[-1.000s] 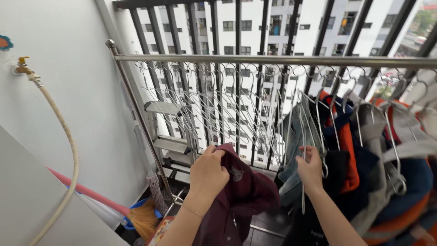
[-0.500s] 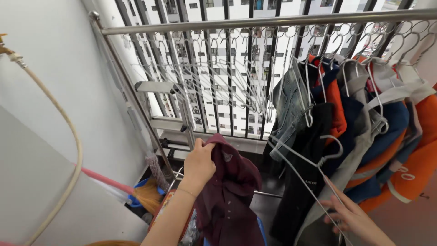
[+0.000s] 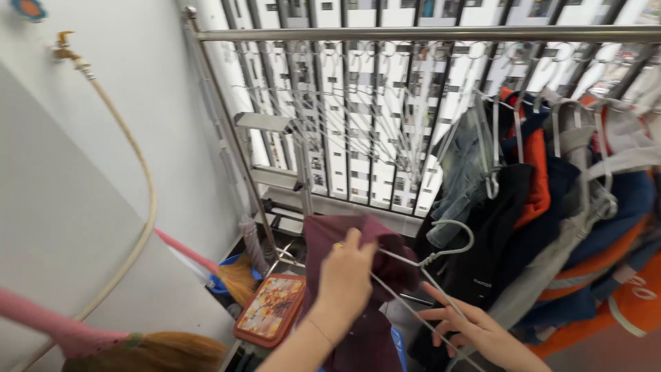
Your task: Taking wet laundry out of a washing machine and hanging it on a drying rack using hangers
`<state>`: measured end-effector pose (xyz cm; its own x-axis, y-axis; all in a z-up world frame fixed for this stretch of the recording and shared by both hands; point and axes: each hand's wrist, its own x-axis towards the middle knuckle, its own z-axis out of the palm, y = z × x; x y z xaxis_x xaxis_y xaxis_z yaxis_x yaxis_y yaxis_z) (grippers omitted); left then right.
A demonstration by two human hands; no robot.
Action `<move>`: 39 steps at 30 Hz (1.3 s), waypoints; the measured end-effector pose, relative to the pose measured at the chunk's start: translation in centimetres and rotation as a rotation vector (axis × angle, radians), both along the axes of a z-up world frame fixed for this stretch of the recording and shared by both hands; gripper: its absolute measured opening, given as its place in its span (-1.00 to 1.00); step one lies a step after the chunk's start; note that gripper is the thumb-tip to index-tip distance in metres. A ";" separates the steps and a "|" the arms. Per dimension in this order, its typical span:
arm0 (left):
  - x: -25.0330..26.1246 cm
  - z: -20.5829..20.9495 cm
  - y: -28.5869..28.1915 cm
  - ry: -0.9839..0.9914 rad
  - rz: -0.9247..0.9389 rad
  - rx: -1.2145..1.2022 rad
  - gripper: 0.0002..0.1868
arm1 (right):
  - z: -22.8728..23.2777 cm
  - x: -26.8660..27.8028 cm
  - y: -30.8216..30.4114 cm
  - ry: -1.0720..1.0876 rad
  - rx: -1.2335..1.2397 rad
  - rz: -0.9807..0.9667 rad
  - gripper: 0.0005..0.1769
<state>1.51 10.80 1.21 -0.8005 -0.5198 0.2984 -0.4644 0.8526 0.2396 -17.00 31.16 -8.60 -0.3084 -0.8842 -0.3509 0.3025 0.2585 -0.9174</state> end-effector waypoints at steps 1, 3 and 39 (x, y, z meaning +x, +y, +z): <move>0.4 -0.1 0.6 -0.003 0.022 0.000 -0.61 | 1.3 1.1 -0.8 -0.003 0.000 0.022 -0.26; 1.2 -0.5 1.9 0.130 -0.041 -0.101 -0.26 | 3.9 3.2 -2.1 0.012 0.119 0.041 -0.21; 12.7 9.1 -2.6 0.317 0.034 -0.363 -0.89 | -1.0 5.7 -6.2 0.418 -0.009 0.045 -0.52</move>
<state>14.18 8.15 10.27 -0.6252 -0.3611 0.6919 -0.4458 0.8929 0.0632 -11.32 24.99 -9.58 -0.3830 -0.9028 -0.1959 -0.1074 0.2541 -0.9612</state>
